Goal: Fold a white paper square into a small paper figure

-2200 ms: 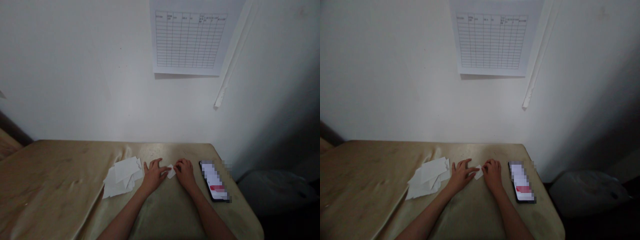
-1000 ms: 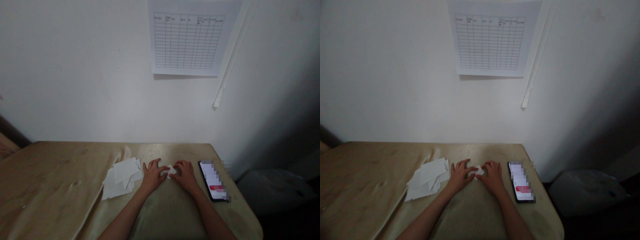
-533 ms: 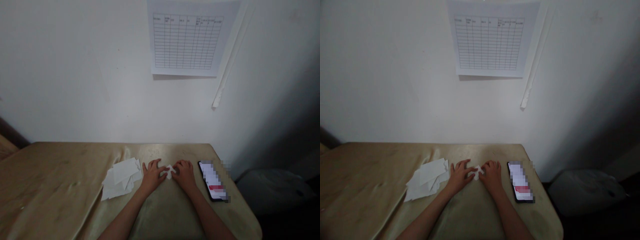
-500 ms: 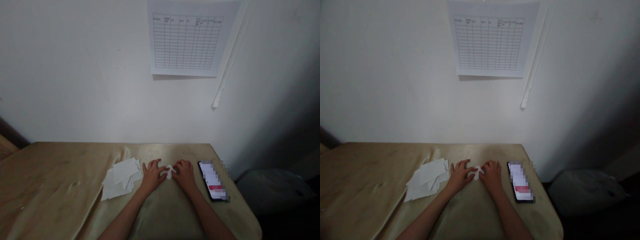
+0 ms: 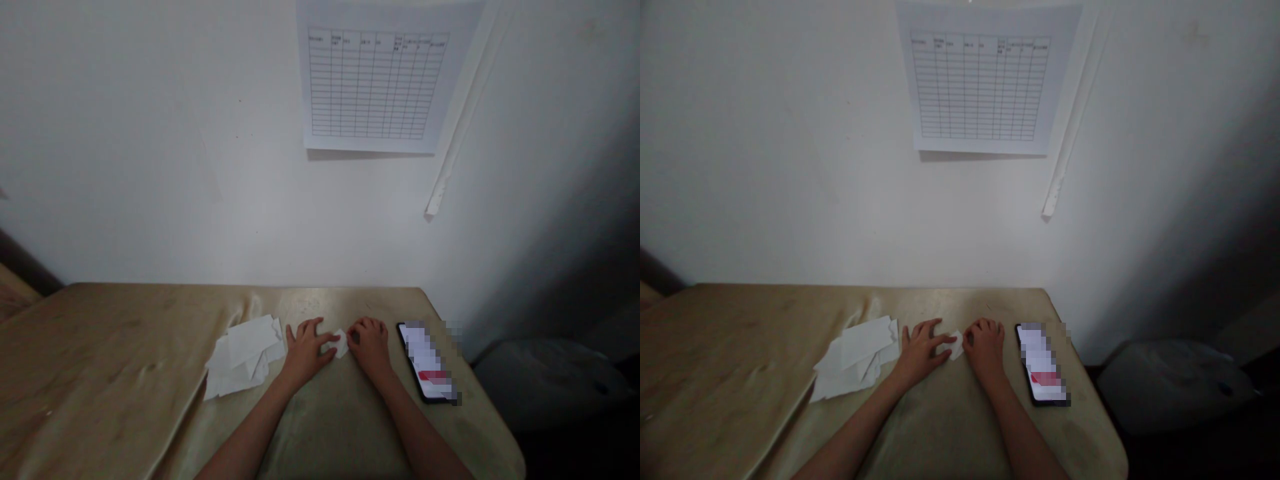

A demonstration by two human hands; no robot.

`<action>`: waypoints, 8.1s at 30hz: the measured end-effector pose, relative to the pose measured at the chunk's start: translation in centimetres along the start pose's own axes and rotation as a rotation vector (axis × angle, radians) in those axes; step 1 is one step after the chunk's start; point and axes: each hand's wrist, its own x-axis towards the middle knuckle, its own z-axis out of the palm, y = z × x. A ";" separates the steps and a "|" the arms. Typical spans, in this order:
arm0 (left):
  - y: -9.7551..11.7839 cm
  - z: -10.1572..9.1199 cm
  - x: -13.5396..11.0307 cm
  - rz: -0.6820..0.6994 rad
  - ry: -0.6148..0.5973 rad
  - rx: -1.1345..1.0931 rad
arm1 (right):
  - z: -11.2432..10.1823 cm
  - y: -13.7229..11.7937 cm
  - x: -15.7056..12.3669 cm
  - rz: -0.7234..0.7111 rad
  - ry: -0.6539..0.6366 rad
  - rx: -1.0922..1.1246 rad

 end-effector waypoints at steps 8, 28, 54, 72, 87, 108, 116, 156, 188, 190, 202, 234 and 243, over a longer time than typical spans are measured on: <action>-0.1 0.2 0.0 0.000 0.013 0.010 | 0.3 0.4 -0.2 0.005 0.012 -0.003; 0.3 -0.2 0.0 -0.010 0.000 -0.007 | -0.2 0.7 -0.2 0.037 -0.044 0.127; 0.1 0.1 -0.1 0.007 0.027 -0.011 | -0.8 1.3 -0.6 -0.078 -0.069 0.152; 0.3 -0.1 0.1 -0.011 0.008 0.006 | 0.4 -0.2 0.0 -0.019 0.033 -0.089; 0.0 0.4 -0.2 0.030 0.048 -0.003 | -1.4 -0.1 -1.3 -0.094 -0.004 0.070; -1.8 -0.4 0.6 0.025 0.076 -0.114 | -2.0 0.5 -1.5 -0.194 -0.201 0.171; -1.8 -0.1 0.8 0.024 0.101 -0.132 | -1.9 0.6 -1.5 -0.215 -0.226 0.212; -0.3 0.9 1.5 -0.061 0.122 -0.179 | -0.1 -0.2 -0.7 -0.014 -0.162 0.322; -0.1 1.1 1.5 -0.077 0.139 -0.177 | -0.3 -1.3 -1.1 -0.001 -0.101 0.280; -0.1 1.1 1.4 -0.073 0.143 -0.169 | -0.3 -1.3 -1.1 -0.001 -0.101 0.280; 0.3 0.9 1.2 -0.068 0.144 -0.132 | -0.3 -1.3 -1.1 0.005 -0.111 0.241; -0.2 0.6 1.2 -0.080 0.061 -0.097 | -1.8 0.6 -0.8 -0.096 -0.295 0.285; 0.0 0.7 0.8 -0.049 0.102 -0.092 | -1.7 1.4 -1.0 -0.135 -0.319 0.299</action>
